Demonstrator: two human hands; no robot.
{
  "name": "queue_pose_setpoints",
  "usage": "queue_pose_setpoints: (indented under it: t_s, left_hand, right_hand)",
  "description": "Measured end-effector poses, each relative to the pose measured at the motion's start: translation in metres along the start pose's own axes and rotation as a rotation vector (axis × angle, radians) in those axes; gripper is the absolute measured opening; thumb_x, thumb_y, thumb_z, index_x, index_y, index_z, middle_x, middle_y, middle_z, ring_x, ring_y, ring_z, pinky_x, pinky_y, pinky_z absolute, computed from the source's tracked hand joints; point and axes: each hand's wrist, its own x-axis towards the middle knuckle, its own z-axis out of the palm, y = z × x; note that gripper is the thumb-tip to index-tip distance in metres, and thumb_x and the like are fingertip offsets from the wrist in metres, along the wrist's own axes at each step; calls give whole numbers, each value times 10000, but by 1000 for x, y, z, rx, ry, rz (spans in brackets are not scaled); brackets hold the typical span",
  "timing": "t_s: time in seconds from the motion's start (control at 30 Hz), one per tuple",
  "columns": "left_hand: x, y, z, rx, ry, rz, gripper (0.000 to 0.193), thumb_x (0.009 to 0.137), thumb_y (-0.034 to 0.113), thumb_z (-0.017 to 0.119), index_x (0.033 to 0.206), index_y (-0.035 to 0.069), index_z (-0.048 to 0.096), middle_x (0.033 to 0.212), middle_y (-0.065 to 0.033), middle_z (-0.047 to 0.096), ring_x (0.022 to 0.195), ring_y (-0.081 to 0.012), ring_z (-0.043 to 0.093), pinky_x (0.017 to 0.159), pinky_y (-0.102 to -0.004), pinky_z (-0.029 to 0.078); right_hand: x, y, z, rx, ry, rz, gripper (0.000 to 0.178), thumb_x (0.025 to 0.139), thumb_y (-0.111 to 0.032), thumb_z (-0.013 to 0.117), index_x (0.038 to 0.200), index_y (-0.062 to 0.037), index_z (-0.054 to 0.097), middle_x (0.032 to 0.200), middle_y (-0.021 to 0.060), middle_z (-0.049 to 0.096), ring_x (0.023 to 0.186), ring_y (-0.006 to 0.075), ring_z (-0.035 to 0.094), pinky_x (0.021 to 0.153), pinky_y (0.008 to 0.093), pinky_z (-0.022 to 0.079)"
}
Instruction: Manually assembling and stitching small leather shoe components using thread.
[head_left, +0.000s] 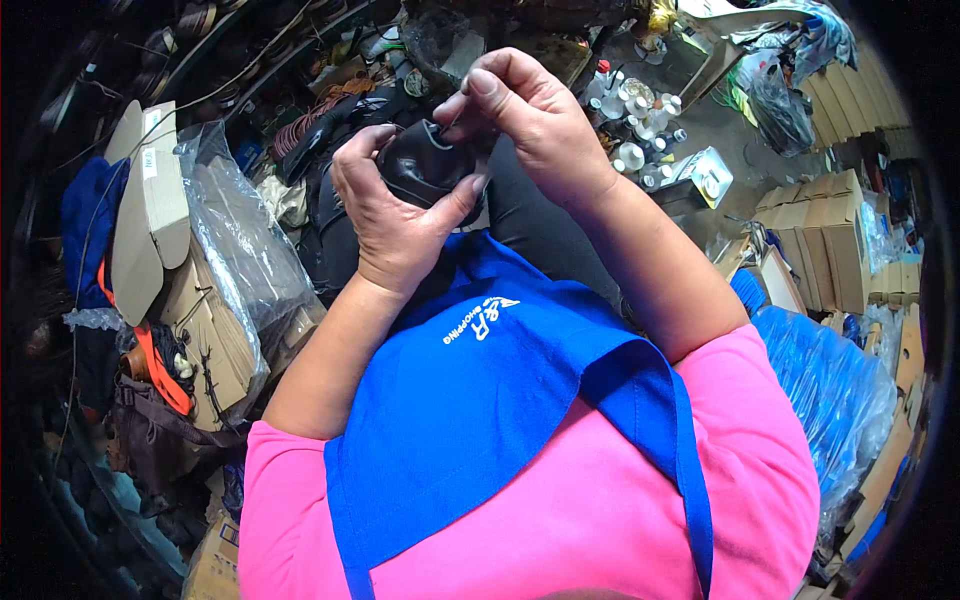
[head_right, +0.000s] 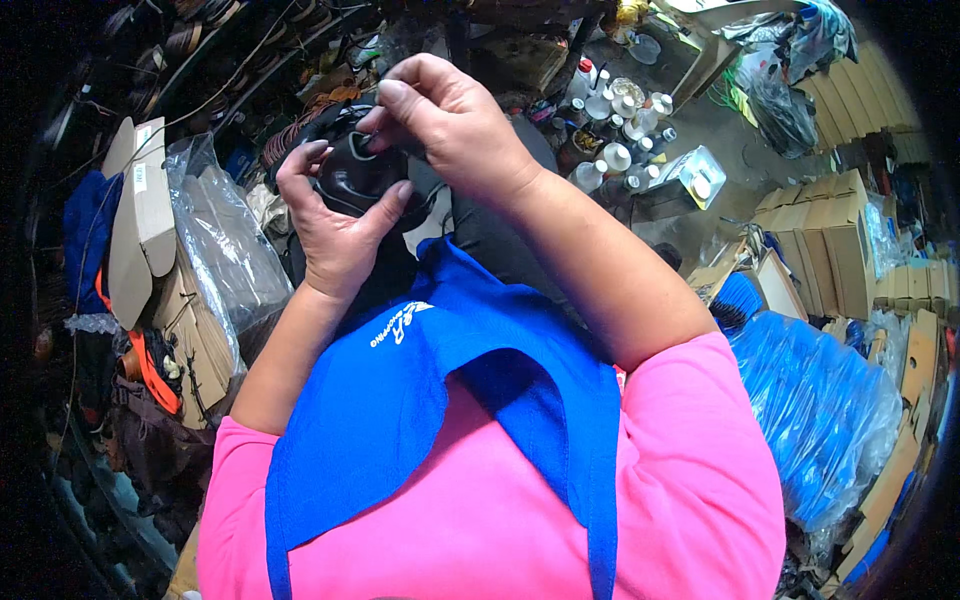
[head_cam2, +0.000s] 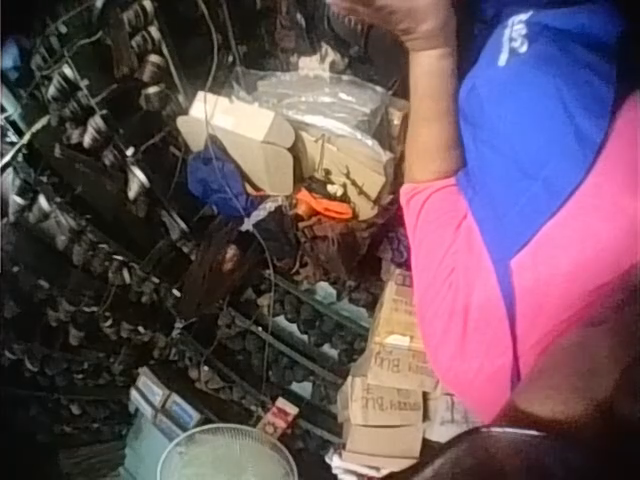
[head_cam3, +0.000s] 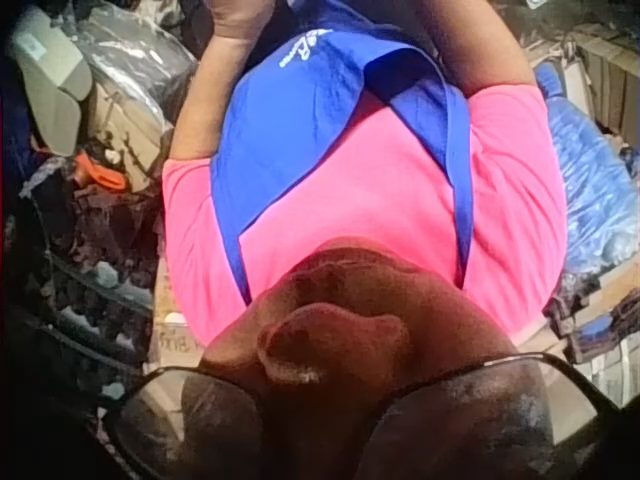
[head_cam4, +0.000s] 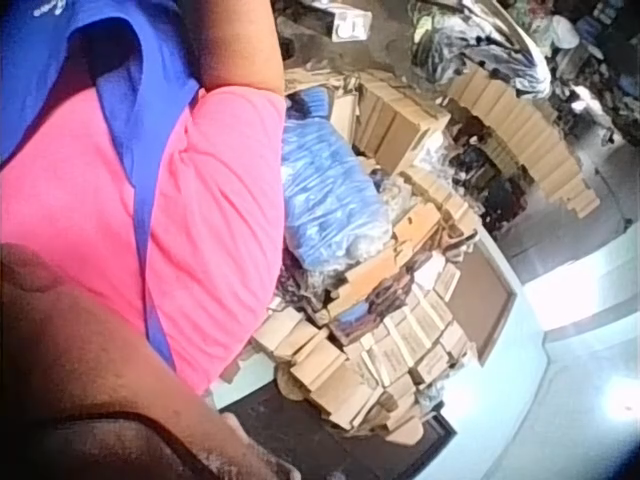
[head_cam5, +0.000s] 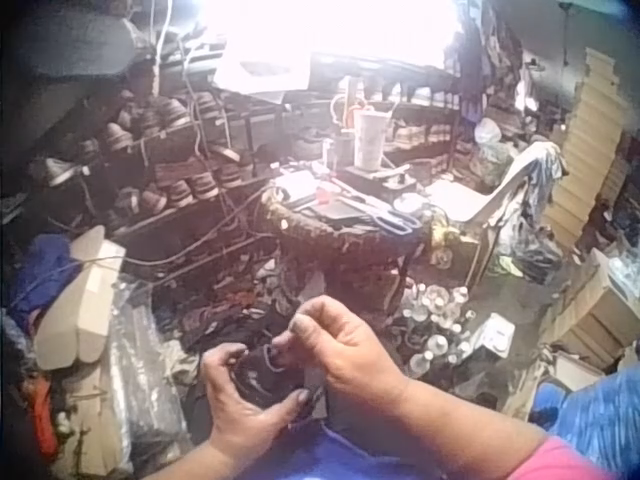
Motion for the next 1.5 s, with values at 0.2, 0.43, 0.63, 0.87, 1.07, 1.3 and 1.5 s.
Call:
queue_pose_setpoints:
  t_s: [0.2,0.43,0.63,0.87,1.07,1.3,1.5]
  left_hand:
    - [-29,13,-20,51,-348,25,684,647,263,816,1164,54,420,1022,-136,494,957,-288,487,844,-398,404]
    - [-20,4,-53,-175,-609,-92,112,786,90,663,819,-5,614,811,-121,597,765,-246,596,712,-316,473]
    - [40,-5,-28,-180,-839,0,193,844,55,576,1024,16,631,1062,-98,568,1003,-222,556,896,-317,427]
    - [99,-2,2,99,-1515,43,254,812,131,592,1028,14,658,1140,-123,543,1103,-263,498,959,-337,399]
    - [101,18,8,301,-1599,118,283,770,179,660,1022,52,681,1204,-122,551,1127,-295,498,972,-366,404]
    - [97,-1,8,114,-1546,199,253,773,204,669,1002,102,707,1183,-123,571,1132,-290,512,961,-368,414]
    - [91,7,13,469,-1642,141,274,767,246,670,964,58,704,1155,-156,596,1049,-311,572,905,-377,450]
  right_hand:
    - [-16,4,6,-123,-156,135,151,931,-178,558,907,-29,552,681,0,564,579,54,500,533,214,426]
    - [-57,-7,-7,-324,-49,220,222,914,-124,563,1099,-30,642,891,7,619,857,83,554,773,231,447]
    - [-65,-8,-2,-499,-51,21,210,902,-73,573,1090,-1,632,961,25,647,893,79,561,809,243,459]
    - [-65,-1,-2,-288,77,169,207,890,-82,595,1071,16,624,958,32,641,878,82,563,808,229,458]
    - [-68,7,-5,-190,81,293,220,882,-101,602,1070,12,621,875,13,616,751,62,539,702,221,457]
    - [-68,11,-13,-64,99,312,250,884,-111,597,1103,8,594,862,30,624,754,77,561,695,222,455]
    - [-67,8,-12,-37,61,397,209,906,-158,576,1061,-18,579,870,49,636,762,82,563,708,217,450]
